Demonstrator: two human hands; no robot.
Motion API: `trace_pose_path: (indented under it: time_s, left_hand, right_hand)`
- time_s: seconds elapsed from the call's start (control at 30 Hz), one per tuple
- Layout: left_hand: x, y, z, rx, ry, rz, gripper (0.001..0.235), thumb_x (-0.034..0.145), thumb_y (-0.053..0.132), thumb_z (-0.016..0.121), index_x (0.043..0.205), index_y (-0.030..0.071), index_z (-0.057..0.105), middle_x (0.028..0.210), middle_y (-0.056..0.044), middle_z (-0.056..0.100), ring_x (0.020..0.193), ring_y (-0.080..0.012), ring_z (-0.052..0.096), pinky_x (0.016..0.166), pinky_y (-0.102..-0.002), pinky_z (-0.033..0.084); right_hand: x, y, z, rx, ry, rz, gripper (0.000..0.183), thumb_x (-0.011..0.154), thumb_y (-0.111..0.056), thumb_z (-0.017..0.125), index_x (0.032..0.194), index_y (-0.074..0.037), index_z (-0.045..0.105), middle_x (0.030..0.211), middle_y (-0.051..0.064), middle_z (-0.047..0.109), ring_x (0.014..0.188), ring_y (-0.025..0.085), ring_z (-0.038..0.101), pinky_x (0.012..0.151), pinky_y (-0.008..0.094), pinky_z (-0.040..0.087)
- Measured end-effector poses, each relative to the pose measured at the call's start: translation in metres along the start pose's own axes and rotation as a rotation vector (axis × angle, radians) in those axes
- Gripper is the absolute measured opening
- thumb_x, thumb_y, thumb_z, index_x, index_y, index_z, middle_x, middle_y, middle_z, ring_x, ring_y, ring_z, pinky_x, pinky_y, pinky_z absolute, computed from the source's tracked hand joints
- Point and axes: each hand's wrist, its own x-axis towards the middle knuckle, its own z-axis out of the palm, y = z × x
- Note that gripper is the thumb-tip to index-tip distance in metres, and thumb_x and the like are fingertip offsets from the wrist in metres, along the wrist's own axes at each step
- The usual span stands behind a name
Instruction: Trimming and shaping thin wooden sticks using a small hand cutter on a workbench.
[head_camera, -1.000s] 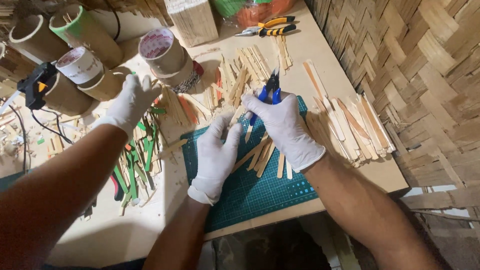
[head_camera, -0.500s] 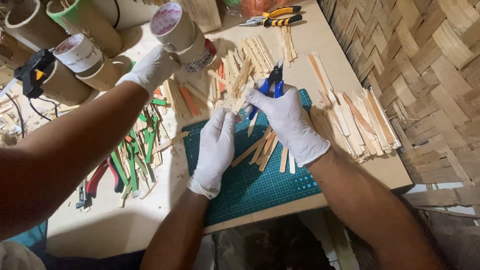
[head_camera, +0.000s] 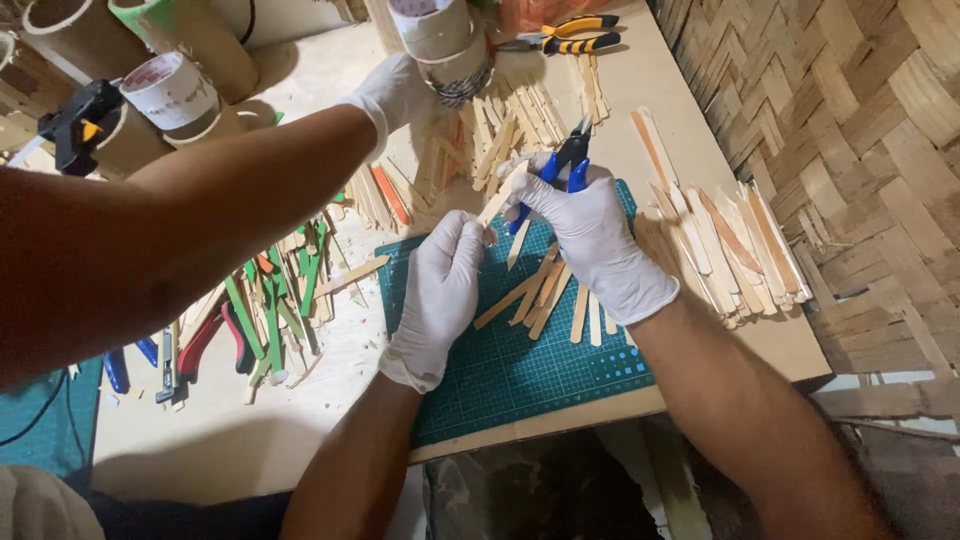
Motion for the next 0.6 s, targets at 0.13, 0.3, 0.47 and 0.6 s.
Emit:
trace_pose_path:
  time_s: [0.13,0.3,0.47,0.6]
  left_hand:
    - [0.001,0.009,-0.005,0.026,0.098,-0.007,0.028,0.108,0.020,0.046,0.086,0.012,0.062,0.066,-0.007,0.054,0.069,-0.0167,0.050,0.066,-0.031,0.046]
    - [0.003,0.004,-0.006,0.043,0.219,0.051,0.028,0.109,0.022,0.044,0.087,0.013,0.059,0.071,-0.008,0.056,0.074,-0.0183,0.054,0.072,-0.034,0.048]
    - [0.002,-0.010,0.002,0.070,0.275,0.086,0.028,0.109,0.021,0.045,0.086,0.011,0.058,0.070,-0.016,0.060,0.072,-0.0228,0.058,0.069,-0.039,0.050]
    - [0.000,-0.009,0.005,0.064,0.292,0.122,0.029,0.109,0.020,0.045,0.084,0.011,0.057,0.068,-0.015,0.060,0.069,-0.0242,0.060,0.068,-0.039,0.050]
  right_hand:
    - [-0.014,-0.026,0.010,-0.316,0.019,0.045,0.028,0.095,-0.033,0.079,0.075,-0.016,0.071,0.060,-0.003,0.062,0.058,0.005,0.056,0.053,0.023,0.050]
    - [-0.019,-0.021,-0.001,-1.135,-0.210,-0.075,0.027,0.099,-0.034,0.070,0.091,-0.009,0.077,0.060,0.010,0.066,0.054,0.028,0.067,0.052,0.038,0.052]
    - [-0.019,-0.005,-0.002,-1.243,-0.239,-0.120,0.028,0.098,-0.037,0.067,0.093,-0.012,0.077,0.066,0.009,0.069,0.064,0.032,0.073,0.058,0.043,0.057]
    - [-0.021,-0.001,0.000,-1.273,-0.223,-0.138,0.026,0.097,-0.036,0.067,0.090,-0.013,0.077,0.063,0.007,0.070,0.063,0.034,0.073,0.056,0.043,0.056]
